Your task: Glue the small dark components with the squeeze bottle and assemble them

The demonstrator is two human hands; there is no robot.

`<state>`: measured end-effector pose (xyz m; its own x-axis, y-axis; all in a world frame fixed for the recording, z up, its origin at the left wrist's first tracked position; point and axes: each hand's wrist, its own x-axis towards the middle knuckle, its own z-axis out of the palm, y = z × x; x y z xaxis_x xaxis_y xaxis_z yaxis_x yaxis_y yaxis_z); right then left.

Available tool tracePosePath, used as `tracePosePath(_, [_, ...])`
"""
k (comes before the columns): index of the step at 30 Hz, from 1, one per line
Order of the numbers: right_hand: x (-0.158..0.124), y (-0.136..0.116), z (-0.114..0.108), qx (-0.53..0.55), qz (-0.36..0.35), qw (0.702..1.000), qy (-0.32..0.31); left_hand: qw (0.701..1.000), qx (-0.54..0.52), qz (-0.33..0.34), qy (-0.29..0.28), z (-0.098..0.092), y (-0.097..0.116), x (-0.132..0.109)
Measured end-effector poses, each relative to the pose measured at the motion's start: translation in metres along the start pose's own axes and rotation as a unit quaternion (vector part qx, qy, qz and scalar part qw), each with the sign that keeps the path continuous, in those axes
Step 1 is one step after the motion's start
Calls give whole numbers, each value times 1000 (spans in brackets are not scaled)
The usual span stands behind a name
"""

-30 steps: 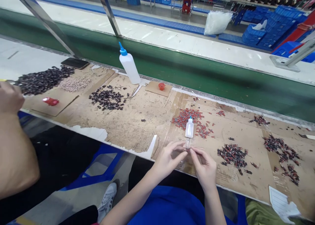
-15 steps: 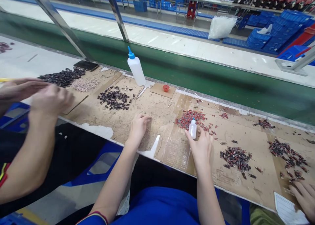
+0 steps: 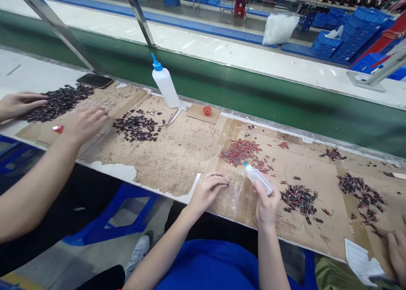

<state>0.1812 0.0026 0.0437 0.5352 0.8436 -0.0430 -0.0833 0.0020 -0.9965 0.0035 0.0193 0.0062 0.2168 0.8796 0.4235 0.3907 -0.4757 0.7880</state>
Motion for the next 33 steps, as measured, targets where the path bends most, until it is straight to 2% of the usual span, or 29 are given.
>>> tracePosePath(3, [-2,7,-5,115,70,990,44,1000,14,-10,1,6,-4,-7])
tracePosePath(6, [-4,12,-4,138,92,985,47,999,3,-36,-13,2,-5,-8])
tracePosePath(11, [-11,15,3,49,73,995,37,996,-4,-92,-4,-3,-1,-7])
tracePosePath(19, [-15,18,8,-69,17,997,19,993,0,-112,22,2,-1,-10])
tracePosePath(23, [-15,17,8,-93,11,996,-6,992,-5,-126,19,0,0,-8])
tracePosePath(33, [-15,15,10,-117,21,993,-10,989,-20,-148,9,-1,1,-6])
